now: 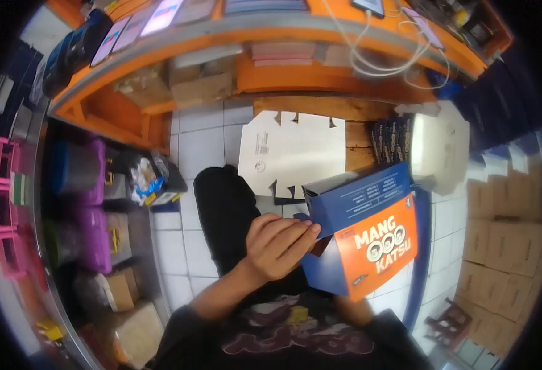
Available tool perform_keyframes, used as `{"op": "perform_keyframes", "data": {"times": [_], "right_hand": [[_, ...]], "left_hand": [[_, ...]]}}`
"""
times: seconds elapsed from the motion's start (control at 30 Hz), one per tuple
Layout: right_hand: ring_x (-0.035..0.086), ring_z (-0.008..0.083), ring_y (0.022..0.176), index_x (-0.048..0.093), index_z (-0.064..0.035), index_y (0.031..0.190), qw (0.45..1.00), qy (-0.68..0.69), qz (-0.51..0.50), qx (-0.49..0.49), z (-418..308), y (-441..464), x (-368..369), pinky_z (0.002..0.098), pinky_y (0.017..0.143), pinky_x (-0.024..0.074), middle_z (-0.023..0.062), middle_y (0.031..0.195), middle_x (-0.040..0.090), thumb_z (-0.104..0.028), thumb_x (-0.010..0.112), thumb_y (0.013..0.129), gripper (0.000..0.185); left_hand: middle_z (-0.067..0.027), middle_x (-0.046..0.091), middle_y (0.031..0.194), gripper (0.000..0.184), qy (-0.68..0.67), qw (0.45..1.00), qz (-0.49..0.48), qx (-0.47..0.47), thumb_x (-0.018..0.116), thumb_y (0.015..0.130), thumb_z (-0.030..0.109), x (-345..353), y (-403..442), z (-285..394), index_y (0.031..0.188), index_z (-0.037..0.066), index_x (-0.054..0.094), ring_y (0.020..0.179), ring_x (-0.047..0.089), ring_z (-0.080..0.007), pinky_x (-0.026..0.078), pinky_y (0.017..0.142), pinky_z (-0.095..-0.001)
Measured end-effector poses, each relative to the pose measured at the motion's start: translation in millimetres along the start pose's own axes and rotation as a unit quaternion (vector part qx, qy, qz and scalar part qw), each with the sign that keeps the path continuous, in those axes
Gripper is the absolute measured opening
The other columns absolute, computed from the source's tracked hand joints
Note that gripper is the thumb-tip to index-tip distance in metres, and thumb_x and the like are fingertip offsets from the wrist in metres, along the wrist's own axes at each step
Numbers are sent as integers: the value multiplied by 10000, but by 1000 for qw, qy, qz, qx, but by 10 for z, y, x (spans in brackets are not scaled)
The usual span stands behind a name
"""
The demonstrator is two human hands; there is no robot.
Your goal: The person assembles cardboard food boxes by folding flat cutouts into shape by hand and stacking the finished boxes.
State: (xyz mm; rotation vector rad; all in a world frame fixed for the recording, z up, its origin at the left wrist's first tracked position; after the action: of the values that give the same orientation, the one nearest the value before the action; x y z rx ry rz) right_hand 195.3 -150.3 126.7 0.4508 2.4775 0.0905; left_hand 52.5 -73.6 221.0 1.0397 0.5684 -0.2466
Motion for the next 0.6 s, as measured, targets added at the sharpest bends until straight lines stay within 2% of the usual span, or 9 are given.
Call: {"op": "perform_keyframes", "data": {"times": [0.07,0.2,0.37,0.4,0.43,0.47,0.53,0.57,0.6], "right_hand": [[675,231,830,668,-5,1058,994,83,28,71,89,-26,42,361,724,534,113,948,695,-165,639,971,184],[680,247,867,662,7,1068,963,176,99,178,288,-74,173,373,742,534,140,975,691,-143,644,955,189],[686,276,913,657,7,1079,981,138,51,129,125,26,230,382,762,531,164,1018,691,-94,676,906,201],[688,289,922,658,-5,1080,988,129,13,89,-19,105,202,379,765,529,160,1036,695,-66,703,874,220],[688,289,922,658,-5,1080,988,115,34,94,-93,122,99,379,765,529,160,1036,695,-66,703,874,220],[692,288,923,664,-23,1102,986,116,-60,104,-161,121,77,395,791,533,142,1042,701,-84,704,873,240],[696,287,925,670,-42,1124,977,110,-140,115,-270,169,-80,410,816,536,123,1049,707,-101,705,873,260],[700,250,971,681,-80,1187,988,-96,-119,-24,-405,214,-218,418,895,526,98,1093,713,-135,705,897,296],[705,213,1018,692,-119,1249,936,-296,-99,-160,-495,206,-297,426,974,515,72,1138,719,-169,706,921,333]], "left_hand": [[-85,745,968,258,-73,997,25,-11,780,783,81,48,13,0,1031,16,750,821,715,-241,569,740,-360],[-99,754,951,254,-142,985,53,-81,784,761,42,207,-104,-23,1009,2,751,815,727,-274,582,746,-369],[-202,678,1213,293,-107,985,-32,-131,856,688,52,296,-98,-311,970,52,779,1100,682,-353,545,927,-413],[-232,613,1311,307,-154,964,-38,-214,894,688,89,327,-151,-394,965,77,764,1214,614,-369,506,989,-410],[-223,624,1299,385,-217,932,-55,-284,896,709,86,403,-236,-502,1032,60,688,1194,618,-315,497,996,-392],[-191,628,1295,458,-299,889,-29,-346,866,738,49,497,-393,-613,1105,47,592,1181,614,-265,487,1008,-380],[-111,628,1282,370,-378,801,-27,-464,740,859,-13,530,-569,-820,1177,17,555,1121,634,-205,502,978,-330],[-121,650,1215,422,-423,750,54,-506,763,889,86,557,-553,-887,1247,-7,561,1090,642,-226,499,997,-353],[-111,640,1234,461,-473,690,60,-545,768,904,151,582,-617,-956,1282,-1,552,1122,624,-220,486,1012,-352]]}}
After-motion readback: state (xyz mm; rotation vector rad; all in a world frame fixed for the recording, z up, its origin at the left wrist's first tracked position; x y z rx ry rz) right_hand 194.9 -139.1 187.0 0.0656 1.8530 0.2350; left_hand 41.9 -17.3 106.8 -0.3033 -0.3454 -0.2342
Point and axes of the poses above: each hand's wrist, its own y-axis towards the middle knuckle, its own x-axis out of the palm, z = x × y, the point moved 4 cm from there along y, towards the middle knuckle
